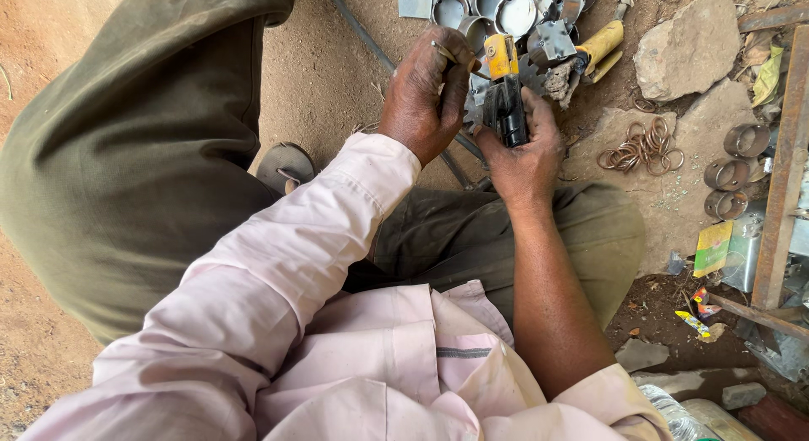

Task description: The person sits on the ground and uses a welding torch to attach small metal pieces to a large gear-like object. They repeatedly pick up metal pieces, position them on the gear, and weld them in place, creating sparks. Another person briefly assists by handing over a metal piece.

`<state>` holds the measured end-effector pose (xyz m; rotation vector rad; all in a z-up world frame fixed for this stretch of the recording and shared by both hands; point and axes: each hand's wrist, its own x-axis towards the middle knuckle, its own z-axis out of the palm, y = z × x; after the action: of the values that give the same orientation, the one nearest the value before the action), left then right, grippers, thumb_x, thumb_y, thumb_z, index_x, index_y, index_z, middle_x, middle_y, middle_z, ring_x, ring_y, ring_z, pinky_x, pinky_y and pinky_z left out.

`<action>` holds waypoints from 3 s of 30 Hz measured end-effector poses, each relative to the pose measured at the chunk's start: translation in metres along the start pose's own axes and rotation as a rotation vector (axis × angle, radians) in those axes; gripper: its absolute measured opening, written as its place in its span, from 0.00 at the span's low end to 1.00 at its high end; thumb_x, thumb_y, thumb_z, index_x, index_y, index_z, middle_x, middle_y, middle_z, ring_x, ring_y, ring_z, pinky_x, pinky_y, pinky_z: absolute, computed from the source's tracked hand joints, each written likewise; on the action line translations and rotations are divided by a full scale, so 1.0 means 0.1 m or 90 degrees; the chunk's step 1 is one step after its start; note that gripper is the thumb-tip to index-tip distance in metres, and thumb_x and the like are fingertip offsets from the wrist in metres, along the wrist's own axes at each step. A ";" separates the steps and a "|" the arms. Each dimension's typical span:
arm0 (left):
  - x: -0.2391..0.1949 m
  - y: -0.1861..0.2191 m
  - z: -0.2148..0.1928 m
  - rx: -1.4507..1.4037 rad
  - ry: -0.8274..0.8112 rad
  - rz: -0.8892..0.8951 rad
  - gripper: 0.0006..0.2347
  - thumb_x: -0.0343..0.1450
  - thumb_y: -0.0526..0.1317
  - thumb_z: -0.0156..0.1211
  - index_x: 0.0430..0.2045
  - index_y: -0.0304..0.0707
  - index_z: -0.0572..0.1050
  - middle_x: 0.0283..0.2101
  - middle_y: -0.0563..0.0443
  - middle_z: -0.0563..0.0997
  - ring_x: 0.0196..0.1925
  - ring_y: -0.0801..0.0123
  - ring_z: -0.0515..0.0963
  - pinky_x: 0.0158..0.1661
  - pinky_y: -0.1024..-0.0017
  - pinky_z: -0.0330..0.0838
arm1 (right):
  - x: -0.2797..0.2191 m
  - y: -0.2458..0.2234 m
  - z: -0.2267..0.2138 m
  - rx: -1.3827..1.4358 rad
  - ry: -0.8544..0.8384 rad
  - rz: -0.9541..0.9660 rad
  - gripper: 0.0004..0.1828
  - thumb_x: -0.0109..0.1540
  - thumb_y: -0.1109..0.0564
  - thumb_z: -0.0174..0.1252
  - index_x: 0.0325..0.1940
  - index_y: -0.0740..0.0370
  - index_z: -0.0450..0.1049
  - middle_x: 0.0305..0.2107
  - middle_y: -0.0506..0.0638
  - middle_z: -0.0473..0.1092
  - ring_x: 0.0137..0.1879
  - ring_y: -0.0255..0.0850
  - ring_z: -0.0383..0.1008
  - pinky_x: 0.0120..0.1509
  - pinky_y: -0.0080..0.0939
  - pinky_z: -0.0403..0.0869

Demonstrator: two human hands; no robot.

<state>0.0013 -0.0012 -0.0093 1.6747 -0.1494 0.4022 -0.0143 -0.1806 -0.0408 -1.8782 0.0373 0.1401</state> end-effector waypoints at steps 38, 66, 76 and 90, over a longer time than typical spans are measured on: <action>0.04 -0.02 -0.01 -0.001 -0.013 0.011 0.07 0.77 0.23 0.53 0.42 0.34 0.68 0.41 0.44 0.75 0.43 0.64 0.82 0.44 0.68 0.79 | -0.15 0.14 -0.29 0.477 0.019 0.181 0.23 0.59 0.57 0.64 0.56 0.64 0.68 0.42 0.52 0.71 0.42 0.42 0.75 0.38 0.43 0.77; 0.50 0.05 -0.32 -0.204 0.104 -0.026 0.05 0.79 0.27 0.55 0.40 0.37 0.69 0.40 0.49 0.80 0.43 0.66 0.85 0.47 0.64 0.85 | -0.15 0.18 -0.43 0.816 0.018 0.257 0.25 0.54 0.54 0.54 0.56 0.59 0.68 0.39 0.53 0.71 0.50 0.51 0.76 0.56 0.64 0.77; 0.38 0.68 -1.11 -0.317 0.243 -0.077 0.05 0.79 0.28 0.57 0.42 0.37 0.68 0.40 0.49 0.79 0.41 0.67 0.84 0.44 0.63 0.85 | -0.06 0.38 -0.32 0.540 0.133 0.221 0.23 0.56 0.68 0.55 0.56 0.63 0.66 0.38 0.54 0.75 0.40 0.44 0.79 0.39 0.46 0.77; 1.58 -1.22 -1.18 0.007 0.362 0.084 0.01 0.75 0.29 0.61 0.37 0.33 0.79 0.35 0.49 0.85 0.37 0.72 0.81 0.39 0.75 0.75 | -0.40 0.25 -0.35 0.617 0.104 0.222 0.31 0.55 0.68 0.52 0.63 0.61 0.64 0.42 0.54 0.69 0.49 0.50 0.76 0.51 0.54 0.77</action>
<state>0.1670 0.1532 -0.0568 1.5041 0.1658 0.9614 -0.0532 -0.2233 -0.0490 -0.8966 0.4633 0.1674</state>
